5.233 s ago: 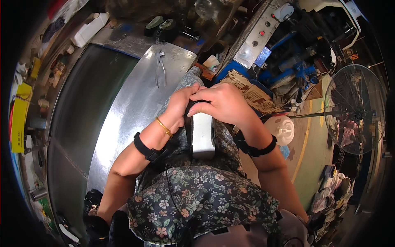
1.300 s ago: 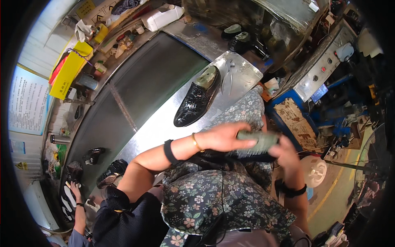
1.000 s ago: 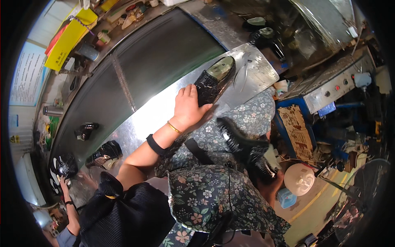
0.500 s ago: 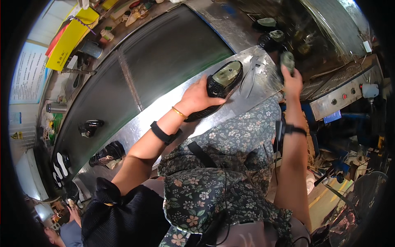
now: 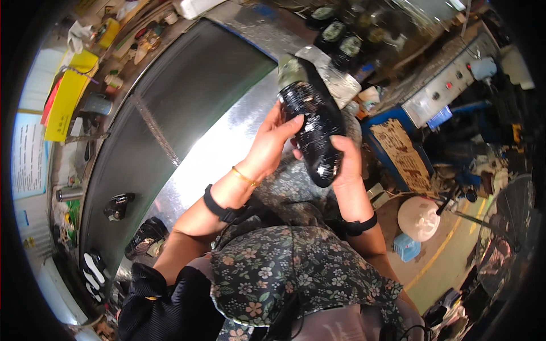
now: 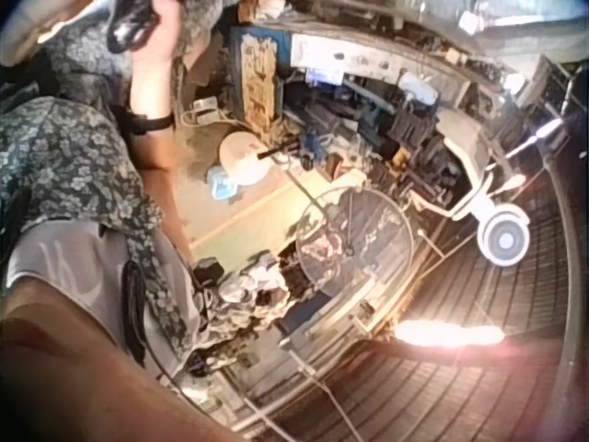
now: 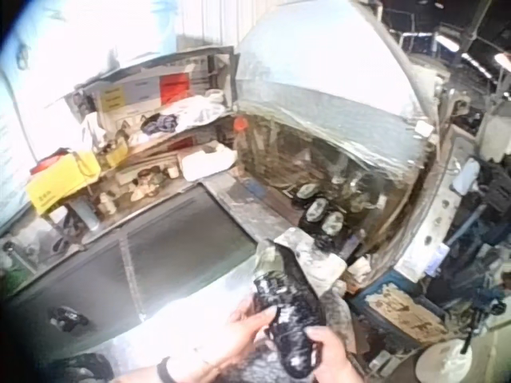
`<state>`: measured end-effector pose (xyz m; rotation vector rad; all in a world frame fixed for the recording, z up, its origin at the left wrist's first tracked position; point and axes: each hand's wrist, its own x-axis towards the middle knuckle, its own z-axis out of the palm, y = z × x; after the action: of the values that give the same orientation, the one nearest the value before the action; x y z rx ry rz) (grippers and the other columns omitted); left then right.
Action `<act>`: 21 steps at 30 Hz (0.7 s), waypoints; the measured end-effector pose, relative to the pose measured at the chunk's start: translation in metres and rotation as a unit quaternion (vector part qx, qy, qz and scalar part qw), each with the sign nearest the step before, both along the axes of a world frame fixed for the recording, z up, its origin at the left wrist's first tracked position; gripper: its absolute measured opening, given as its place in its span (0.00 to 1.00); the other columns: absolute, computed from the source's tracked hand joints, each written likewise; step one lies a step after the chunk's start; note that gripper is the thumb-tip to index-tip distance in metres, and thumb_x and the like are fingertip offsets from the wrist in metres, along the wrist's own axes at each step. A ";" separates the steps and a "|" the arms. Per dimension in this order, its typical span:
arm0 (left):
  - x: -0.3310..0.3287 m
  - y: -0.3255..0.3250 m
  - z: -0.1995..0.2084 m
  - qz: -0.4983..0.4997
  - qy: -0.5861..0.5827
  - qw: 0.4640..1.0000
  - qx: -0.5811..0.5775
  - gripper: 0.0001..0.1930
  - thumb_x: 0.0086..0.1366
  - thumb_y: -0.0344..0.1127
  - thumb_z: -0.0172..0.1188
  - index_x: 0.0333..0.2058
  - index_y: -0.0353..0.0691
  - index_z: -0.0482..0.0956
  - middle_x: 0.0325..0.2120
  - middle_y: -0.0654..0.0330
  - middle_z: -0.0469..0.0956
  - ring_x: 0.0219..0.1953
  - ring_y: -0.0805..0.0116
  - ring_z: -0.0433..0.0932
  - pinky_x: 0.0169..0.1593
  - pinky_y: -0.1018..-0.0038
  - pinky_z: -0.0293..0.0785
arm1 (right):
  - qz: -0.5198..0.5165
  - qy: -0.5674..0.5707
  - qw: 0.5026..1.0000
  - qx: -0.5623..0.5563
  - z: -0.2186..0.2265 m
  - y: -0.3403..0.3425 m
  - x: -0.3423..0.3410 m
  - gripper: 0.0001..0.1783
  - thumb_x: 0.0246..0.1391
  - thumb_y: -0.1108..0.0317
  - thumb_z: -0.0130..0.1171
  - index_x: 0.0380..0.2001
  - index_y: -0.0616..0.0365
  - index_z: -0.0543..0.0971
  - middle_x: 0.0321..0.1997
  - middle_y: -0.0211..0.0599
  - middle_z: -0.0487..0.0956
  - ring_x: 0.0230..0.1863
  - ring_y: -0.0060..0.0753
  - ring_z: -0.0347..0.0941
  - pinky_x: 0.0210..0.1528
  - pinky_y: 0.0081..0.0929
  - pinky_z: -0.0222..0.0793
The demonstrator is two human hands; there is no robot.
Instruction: Applying soles to shoe uppers and preparing them using industrial manufacturing machinery.
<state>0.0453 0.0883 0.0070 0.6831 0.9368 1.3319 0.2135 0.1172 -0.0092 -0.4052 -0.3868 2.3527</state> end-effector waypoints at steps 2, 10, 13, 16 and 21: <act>0.017 -0.022 -0.006 0.046 0.307 0.935 0.169 0.37 0.60 0.31 0.59 0.66 0.33 0.53 0.66 0.47 0.56 0.66 0.58 0.60 0.64 0.64 0.60 | -0.067 0.001 0.997 0.039 0.008 -0.008 0.023 0.40 0.47 0.55 0.56 0.60 0.68 0.63 0.54 0.54 0.74 0.50 0.54 0.76 0.53 0.48 0.75; 0.025 -0.020 0.022 0.053 0.704 0.450 0.547 0.31 0.57 0.56 0.55 0.61 0.60 0.69 0.64 0.75 0.64 0.70 0.62 0.53 0.71 0.49 0.30 | -0.062 0.146 0.987 0.023 0.027 -0.048 0.064 0.46 0.49 0.45 0.54 0.65 0.63 0.57 0.63 0.57 0.65 0.57 0.57 0.71 0.54 0.61 0.72; 0.035 -0.008 0.046 0.045 0.688 0.399 0.604 0.28 0.61 0.58 0.49 0.58 0.58 0.72 0.61 0.74 0.69 0.65 0.72 0.63 0.70 0.48 0.27 | -0.070 0.161 0.984 0.035 0.044 -0.058 0.071 0.46 0.50 0.45 0.53 0.66 0.63 0.56 0.64 0.56 0.65 0.57 0.56 0.71 0.52 0.61 0.73; 0.049 0.006 0.060 0.050 0.665 0.358 0.653 0.24 0.64 0.54 0.49 0.56 0.55 0.74 0.57 0.72 0.73 0.62 0.77 0.68 0.69 0.46 0.26 | -0.093 0.135 0.986 0.025 0.053 -0.058 0.086 0.44 0.51 0.46 0.52 0.65 0.62 0.57 0.64 0.54 0.65 0.57 0.57 0.71 0.49 0.62 0.75; 0.106 0.008 0.056 -0.017 0.672 0.461 0.579 0.25 0.61 0.42 0.56 0.59 0.52 0.71 0.60 0.67 0.70 0.64 0.68 0.64 0.65 0.49 0.47 | -0.189 0.068 0.977 0.078 0.065 -0.044 0.139 0.37 0.49 0.59 0.55 0.61 0.65 0.62 0.55 0.51 0.74 0.49 0.49 0.77 0.47 0.56 0.78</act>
<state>0.1513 0.0962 0.0627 3.1396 0.9473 1.0214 0.3523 0.0733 0.0554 -0.2181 -0.3883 1.9517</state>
